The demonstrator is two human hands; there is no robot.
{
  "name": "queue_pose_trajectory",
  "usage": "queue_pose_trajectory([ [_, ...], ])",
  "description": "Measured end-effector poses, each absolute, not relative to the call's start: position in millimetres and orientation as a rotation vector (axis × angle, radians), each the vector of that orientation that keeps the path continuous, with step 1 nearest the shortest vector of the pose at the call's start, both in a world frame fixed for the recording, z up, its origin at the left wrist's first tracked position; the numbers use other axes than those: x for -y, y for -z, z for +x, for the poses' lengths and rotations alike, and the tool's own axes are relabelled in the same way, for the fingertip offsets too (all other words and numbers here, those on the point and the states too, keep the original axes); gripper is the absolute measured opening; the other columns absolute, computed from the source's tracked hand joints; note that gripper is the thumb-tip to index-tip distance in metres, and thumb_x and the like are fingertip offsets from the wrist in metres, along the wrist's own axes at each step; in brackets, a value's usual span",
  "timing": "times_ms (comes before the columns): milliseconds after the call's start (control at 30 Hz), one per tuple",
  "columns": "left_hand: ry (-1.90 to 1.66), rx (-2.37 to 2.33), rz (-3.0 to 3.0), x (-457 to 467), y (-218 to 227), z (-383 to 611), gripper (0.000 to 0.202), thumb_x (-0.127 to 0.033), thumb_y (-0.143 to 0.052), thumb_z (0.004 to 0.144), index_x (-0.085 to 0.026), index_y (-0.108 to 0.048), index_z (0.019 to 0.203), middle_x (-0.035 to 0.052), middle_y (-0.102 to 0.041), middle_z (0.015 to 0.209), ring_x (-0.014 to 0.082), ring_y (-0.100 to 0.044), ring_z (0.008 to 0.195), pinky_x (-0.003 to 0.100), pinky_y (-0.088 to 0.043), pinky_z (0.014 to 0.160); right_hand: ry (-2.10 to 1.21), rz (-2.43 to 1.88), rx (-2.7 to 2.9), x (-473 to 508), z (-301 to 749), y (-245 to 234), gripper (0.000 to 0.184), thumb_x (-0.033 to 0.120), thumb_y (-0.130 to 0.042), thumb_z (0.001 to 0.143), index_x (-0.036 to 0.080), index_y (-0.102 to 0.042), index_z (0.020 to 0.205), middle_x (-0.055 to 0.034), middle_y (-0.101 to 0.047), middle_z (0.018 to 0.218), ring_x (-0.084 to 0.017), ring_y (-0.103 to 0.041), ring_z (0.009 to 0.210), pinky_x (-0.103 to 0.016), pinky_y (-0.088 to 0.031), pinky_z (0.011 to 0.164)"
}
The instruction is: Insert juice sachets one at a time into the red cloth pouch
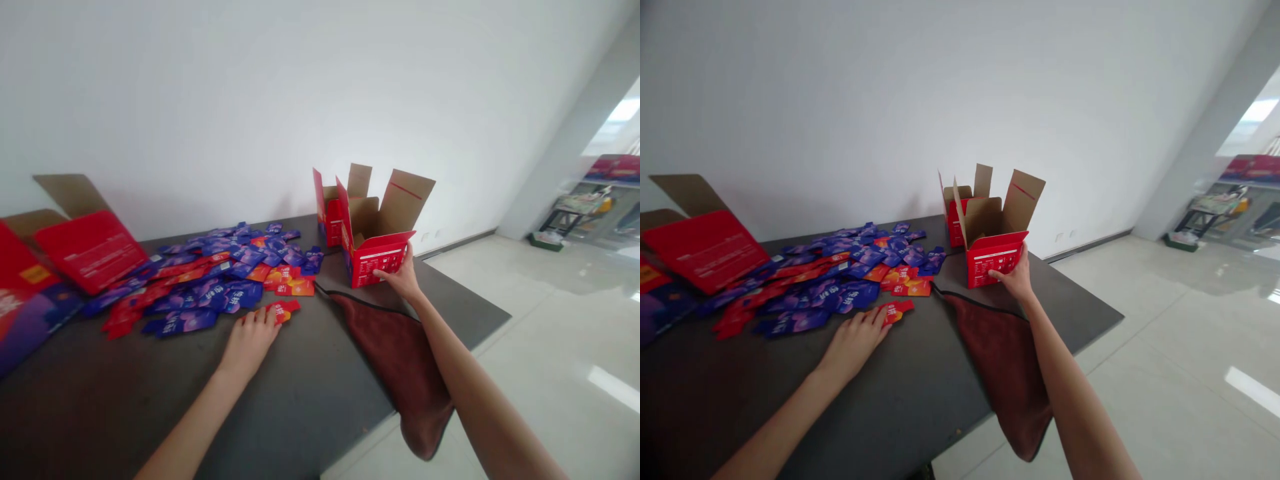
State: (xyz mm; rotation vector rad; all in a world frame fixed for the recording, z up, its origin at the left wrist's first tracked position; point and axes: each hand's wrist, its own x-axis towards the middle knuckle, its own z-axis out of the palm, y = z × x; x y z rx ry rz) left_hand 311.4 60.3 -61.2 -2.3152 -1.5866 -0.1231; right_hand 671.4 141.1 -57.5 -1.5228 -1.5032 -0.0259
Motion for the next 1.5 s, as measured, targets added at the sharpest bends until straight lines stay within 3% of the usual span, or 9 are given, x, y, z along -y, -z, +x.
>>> queue_pose_trajectory([
  [233, 0.181, 1.547, -2.526, -36, 60, 280, 0.055, 0.004, -0.028, 0.073, -0.014, -0.050, 0.120, 0.0141, -0.055, 0.122, 0.0232, -0.051, 0.111, 0.040, -0.041, 0.095, -0.064, -1.411, 1.925, -40, 623, 2, 0.055, 0.046, -0.051, 0.077, 0.024, -0.040, 0.126, -0.0081, -0.045, 0.129, -0.023, -0.039, 0.122, -0.039, -0.032, 0.101],
  [500, 0.390, 1.653, -2.670, 9, 69, 214, 0.061, 0.000, -0.024, 0.069, -0.021, -0.054, 0.118, 0.0016, -0.053, 0.126, 0.0171, -0.037, 0.124, 0.037, -0.032, 0.103, -0.050, -1.829, 2.265, 28, 599, 49, 0.083, 0.061, -0.058, 0.066, 0.025, -0.030, 0.135, -0.0159, -0.031, 0.139, -0.035, -0.034, 0.125, -0.051, -0.031, 0.099],
  [733, 0.277, 1.854, -2.687, -16, 31, 189, 0.060, -0.040, -0.047, 0.079, -0.028, -0.029, 0.134, 0.0015, -0.033, 0.141, 0.0199, -0.032, 0.127, 0.036, -0.028, 0.103, -0.089, -1.675, 2.364, 13, 622, 45, 0.070, 0.060, -0.053, 0.070, 0.028, -0.037, 0.130, -0.0078, -0.038, 0.136, -0.026, -0.038, 0.124, -0.040, -0.034, 0.100],
  [867, -0.030, 1.868, -2.649, -32, 32, 196, 0.060, -0.051, -0.045, 0.078, -0.031, -0.031, 0.133, 0.0071, -0.054, 0.125, 0.0251, -0.051, 0.110, 0.037, -0.040, 0.090, -0.091, -1.783, 2.372, 9, 631, 37, 0.076, 0.056, -0.060, 0.065, 0.030, -0.034, 0.132, -0.0103, -0.040, 0.133, -0.031, -0.045, 0.115, -0.044, -0.038, 0.092],
  [1000, -0.158, 1.938, -2.409, -3, 33, 226, 0.051, -0.051, -0.038, 0.081, -0.017, -0.050, 0.118, 0.0179, -0.064, 0.094, 0.0331, -0.061, 0.082, 0.043, -0.046, 0.069, -0.152, -1.702, 2.457, 4, 622, 34, 0.033, 0.043, -0.054, 0.075, 0.028, -0.055, 0.104, -0.0039, -0.061, 0.097, -0.021, -0.059, 0.084, -0.032, -0.042, 0.075],
  [1167, -0.221, 1.983, -2.278, 44, 16, 252, 0.048, -0.055, -0.034, 0.082, -0.017, -0.055, 0.102, 0.0115, -0.064, 0.070, 0.0320, -0.062, 0.067, 0.042, -0.046, 0.059, -0.007, -1.723, 2.203, 1, 602, 21, 0.020, 0.042, -0.048, 0.080, 0.024, -0.050, 0.087, 0.0022, -0.057, 0.067, -0.015, -0.054, 0.058, -0.024, -0.034, 0.055],
  [1267, 0.051, 1.789, -2.412, 46, 8, 243, 0.045, -0.053, -0.029, 0.085, -0.024, -0.057, 0.104, 0.0079, -0.065, 0.097, 0.0262, -0.059, 0.093, 0.041, -0.045, 0.081, 0.136, -1.655, 1.916, 1, 589, 2, 0.022, 0.043, -0.052, 0.077, 0.022, -0.048, 0.082, 0.0022, -0.058, 0.068, -0.016, -0.055, 0.061, -0.024, -0.034, 0.058],
  [1367, 0.337, 1.508, -2.603, 34, 19, 233, 0.049, -0.051, -0.026, 0.087, -0.026, -0.042, 0.126, 0.0028, -0.042, 0.136, 0.0192, -0.036, 0.125, 0.036, -0.030, 0.102, 0.231, -1.573, 1.746, -1, 569, -22, 0.025, 0.041, -0.055, 0.075, 0.023, -0.048, 0.090, 0.0005, -0.062, 0.079, -0.019, -0.059, 0.073, -0.026, -0.036, 0.063],
  [1500, 0.202, 1.581, -2.663, 30, 53, 239, 0.052, -0.047, -0.033, 0.086, -0.019, -0.039, 0.130, 0.0089, -0.042, 0.135, 0.0207, -0.040, 0.122, 0.039, -0.032, 0.102, 0.279, -1.453, 1.771, -2, 528, -48, 0.028, 0.039, -0.050, 0.079, 0.023, -0.045, 0.102, -0.0007, -0.062, 0.091, -0.019, -0.059, 0.081, -0.027, -0.038, 0.067],
])
